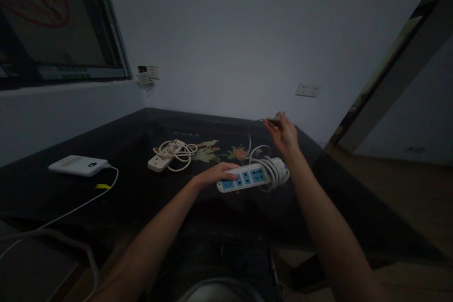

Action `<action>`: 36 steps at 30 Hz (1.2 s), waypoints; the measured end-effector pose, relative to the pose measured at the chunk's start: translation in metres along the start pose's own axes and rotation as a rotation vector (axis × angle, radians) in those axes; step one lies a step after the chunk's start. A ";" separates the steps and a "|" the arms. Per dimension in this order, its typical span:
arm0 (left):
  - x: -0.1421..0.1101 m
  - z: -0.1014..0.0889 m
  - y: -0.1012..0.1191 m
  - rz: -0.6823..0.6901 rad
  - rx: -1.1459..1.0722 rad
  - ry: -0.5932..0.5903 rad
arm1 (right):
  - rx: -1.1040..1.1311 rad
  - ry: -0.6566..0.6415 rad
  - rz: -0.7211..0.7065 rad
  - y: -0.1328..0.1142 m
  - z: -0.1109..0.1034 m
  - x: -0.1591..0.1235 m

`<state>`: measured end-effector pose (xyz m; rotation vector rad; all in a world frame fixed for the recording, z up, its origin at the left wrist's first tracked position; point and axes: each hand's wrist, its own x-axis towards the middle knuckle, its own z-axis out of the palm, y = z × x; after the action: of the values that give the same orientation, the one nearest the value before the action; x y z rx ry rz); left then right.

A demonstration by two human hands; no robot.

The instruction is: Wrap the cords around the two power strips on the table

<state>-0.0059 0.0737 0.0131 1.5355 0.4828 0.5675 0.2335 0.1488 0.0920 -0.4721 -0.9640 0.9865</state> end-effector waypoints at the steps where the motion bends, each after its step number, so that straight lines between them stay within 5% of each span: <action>1: 0.000 -0.001 0.001 0.020 -0.037 0.039 | -0.027 -0.017 0.017 0.001 -0.003 -0.006; 6: 0.001 -0.006 0.004 0.143 -0.166 0.254 | -0.083 0.000 0.037 0.011 -0.017 -0.039; 11: 0.005 -0.012 0.002 0.236 -0.217 0.459 | -0.067 0.005 0.203 0.025 -0.030 -0.073; 16: 0.008 -0.018 0.000 0.240 -0.209 0.627 | -0.163 -0.126 0.320 0.031 -0.032 -0.094; 29: 0.010 -0.021 -0.003 0.258 -0.150 0.752 | -0.332 -0.258 0.294 0.007 -0.044 -0.093; 36: 0.013 -0.039 -0.015 0.275 -0.025 0.922 | -0.239 -0.382 0.380 0.002 -0.047 -0.097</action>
<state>-0.0191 0.1130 -0.0003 1.2532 0.9531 1.5052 0.2525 0.0690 0.0215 -0.6994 -1.3766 1.3417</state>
